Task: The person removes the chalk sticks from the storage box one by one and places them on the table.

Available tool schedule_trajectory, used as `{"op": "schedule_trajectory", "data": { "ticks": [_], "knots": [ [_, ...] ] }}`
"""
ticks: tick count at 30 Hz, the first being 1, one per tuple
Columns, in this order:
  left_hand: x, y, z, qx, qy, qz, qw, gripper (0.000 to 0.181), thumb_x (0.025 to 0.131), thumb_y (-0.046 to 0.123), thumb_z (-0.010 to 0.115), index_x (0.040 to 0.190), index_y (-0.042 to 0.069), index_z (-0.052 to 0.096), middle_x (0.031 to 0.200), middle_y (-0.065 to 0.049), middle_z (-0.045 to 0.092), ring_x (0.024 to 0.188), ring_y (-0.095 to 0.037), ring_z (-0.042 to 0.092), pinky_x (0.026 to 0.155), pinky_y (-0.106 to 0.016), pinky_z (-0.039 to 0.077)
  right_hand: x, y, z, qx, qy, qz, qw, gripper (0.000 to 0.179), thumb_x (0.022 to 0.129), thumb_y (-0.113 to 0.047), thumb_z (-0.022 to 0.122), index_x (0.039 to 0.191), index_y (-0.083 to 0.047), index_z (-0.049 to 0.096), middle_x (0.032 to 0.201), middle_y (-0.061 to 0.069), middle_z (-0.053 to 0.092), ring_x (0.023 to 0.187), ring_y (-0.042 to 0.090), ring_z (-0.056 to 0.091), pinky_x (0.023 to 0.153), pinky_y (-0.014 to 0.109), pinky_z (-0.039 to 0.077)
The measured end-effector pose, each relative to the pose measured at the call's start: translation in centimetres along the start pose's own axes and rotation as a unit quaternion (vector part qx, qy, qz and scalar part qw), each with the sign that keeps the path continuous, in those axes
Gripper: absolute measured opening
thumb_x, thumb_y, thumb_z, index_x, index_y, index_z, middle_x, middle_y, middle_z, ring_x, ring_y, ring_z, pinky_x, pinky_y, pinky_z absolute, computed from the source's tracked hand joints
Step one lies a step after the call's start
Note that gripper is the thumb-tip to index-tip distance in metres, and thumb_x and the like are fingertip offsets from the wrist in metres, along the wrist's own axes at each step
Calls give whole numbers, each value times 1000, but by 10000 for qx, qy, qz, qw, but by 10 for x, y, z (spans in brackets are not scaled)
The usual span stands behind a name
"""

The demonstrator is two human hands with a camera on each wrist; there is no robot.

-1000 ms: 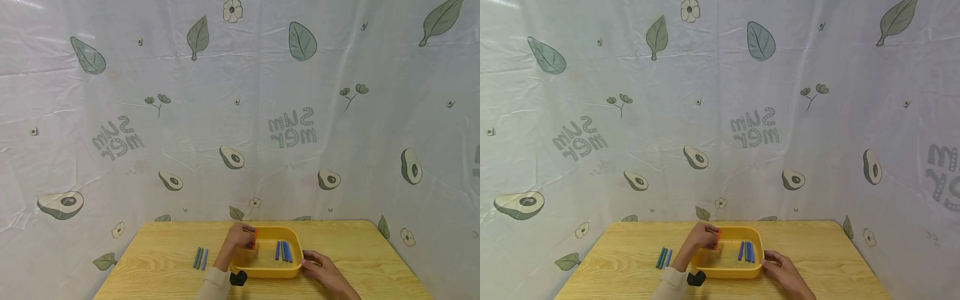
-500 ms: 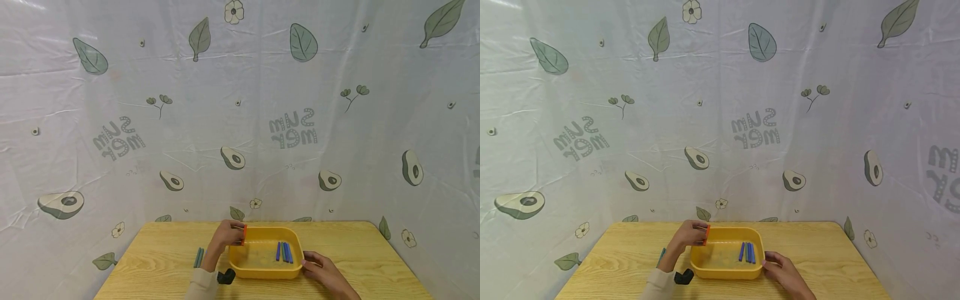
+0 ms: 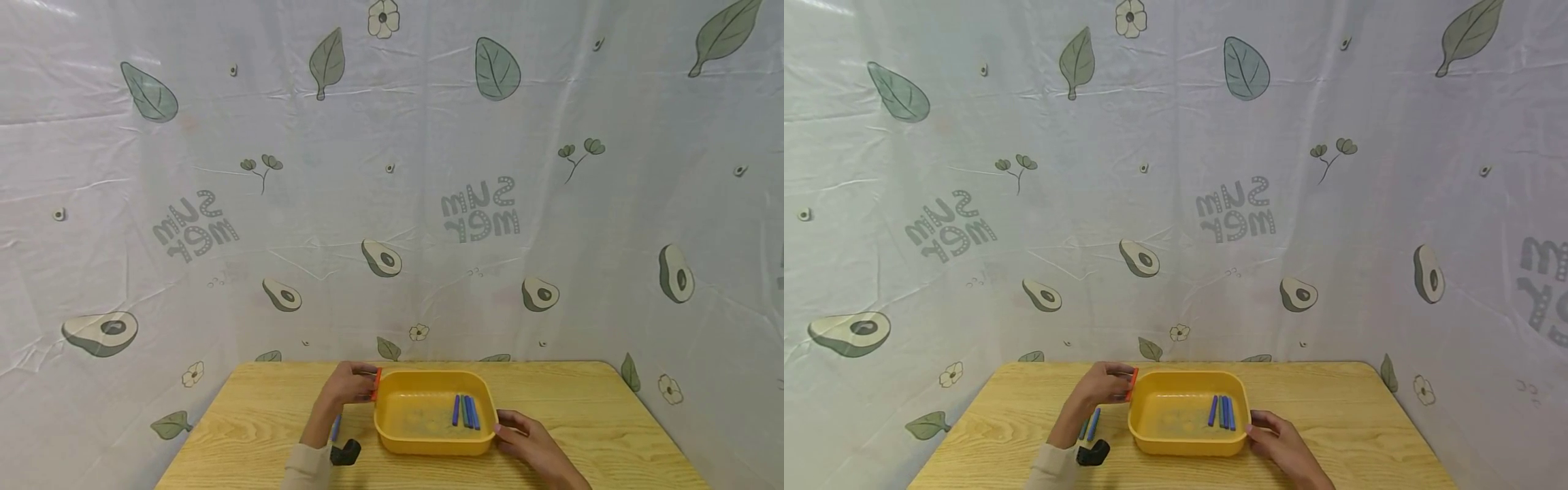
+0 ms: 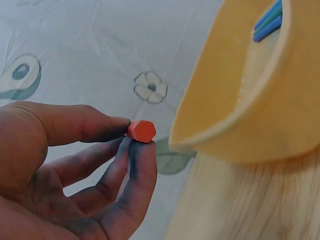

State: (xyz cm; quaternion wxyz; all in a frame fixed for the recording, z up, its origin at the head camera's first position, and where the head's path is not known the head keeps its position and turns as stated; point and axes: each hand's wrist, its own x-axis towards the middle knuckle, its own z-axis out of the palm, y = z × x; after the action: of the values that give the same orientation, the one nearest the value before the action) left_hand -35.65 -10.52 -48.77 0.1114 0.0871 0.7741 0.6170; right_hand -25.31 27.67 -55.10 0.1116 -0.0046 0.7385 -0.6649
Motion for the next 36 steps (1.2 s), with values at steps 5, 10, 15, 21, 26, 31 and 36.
{"op": "schedule_trajectory", "data": {
  "ticks": [5, 10, 15, 21, 26, 31, 36],
  "knots": [
    [-6, -8, -17, 20, 88, -50, 9999, 39, 86, 1, 68, 124, -7, 64, 106, -23, 70, 78, -21, 71, 74, -41, 61, 0, -1, 0, -19, -26, 3, 10000, 70, 101, -32, 58, 147, 14, 32, 142, 34, 44, 116, 29, 63, 95, 44, 55],
    [-16, -17, -37, 268, 141, -106, 9995, 40, 88, 5, 66, 127, -3, 64, 110, -20, 69, 86, -26, 71, 78, -43, 60, 0, -2, 1, -41, 2, 0, 10000, 72, 101, -32, 59, 147, 15, 31, 141, 36, 43, 116, 31, 63, 94, 45, 55],
    [-23, -26, -54, 350, 258, -85, 9990, 42, 90, 8, 65, 130, -4, 62, 110, -19, 68, 89, -30, 71, 80, -44, 60, 1, -1, 0, -95, 19, 43, 9999, 74, 100, -33, 60, 147, 16, 29, 143, 37, 41, 117, 30, 63, 93, 43, 56],
    [-28, -38, -66, 342, 471, -257, 9980, 43, 88, 6, 65, 130, -4, 63, 115, -23, 67, 89, -27, 71, 79, -43, 60, 2, 0, 1, -162, 5, -19, 9999, 74, 101, -33, 59, 146, 17, 29, 142, 38, 42, 117, 32, 63, 93, 44, 56],
    [-29, -47, -72, 319, 600, -363, 9970, 44, 87, 4, 64, 130, -5, 62, 114, -25, 67, 88, -27, 71, 76, -40, 60, 1, 0, 1, -134, 35, -3, 9999, 73, 100, -33, 59, 146, 17, 31, 141, 36, 43, 116, 31, 63, 93, 44, 56],
    [-30, -54, -78, 378, 681, -407, 9961, 46, 87, 3, 64, 131, -6, 61, 111, -26, 69, 89, -30, 72, 74, -39, 60, 1, -1, 0, -125, -15, 37, 9999, 75, 101, -35, 59, 146, 17, 29, 143, 38, 40, 118, 31, 62, 94, 43, 55],
    [-33, -62, -85, 222, 733, -374, 9964, 46, 87, 1, 62, 131, -10, 58, 112, -28, 68, 86, -30, 72, 72, -39, 60, 0, 0, 0, -60, -37, -9, 10000, 73, 101, -34, 59, 146, 16, 31, 143, 36, 42, 117, 30, 62, 94, 44, 55]
  ]
}}
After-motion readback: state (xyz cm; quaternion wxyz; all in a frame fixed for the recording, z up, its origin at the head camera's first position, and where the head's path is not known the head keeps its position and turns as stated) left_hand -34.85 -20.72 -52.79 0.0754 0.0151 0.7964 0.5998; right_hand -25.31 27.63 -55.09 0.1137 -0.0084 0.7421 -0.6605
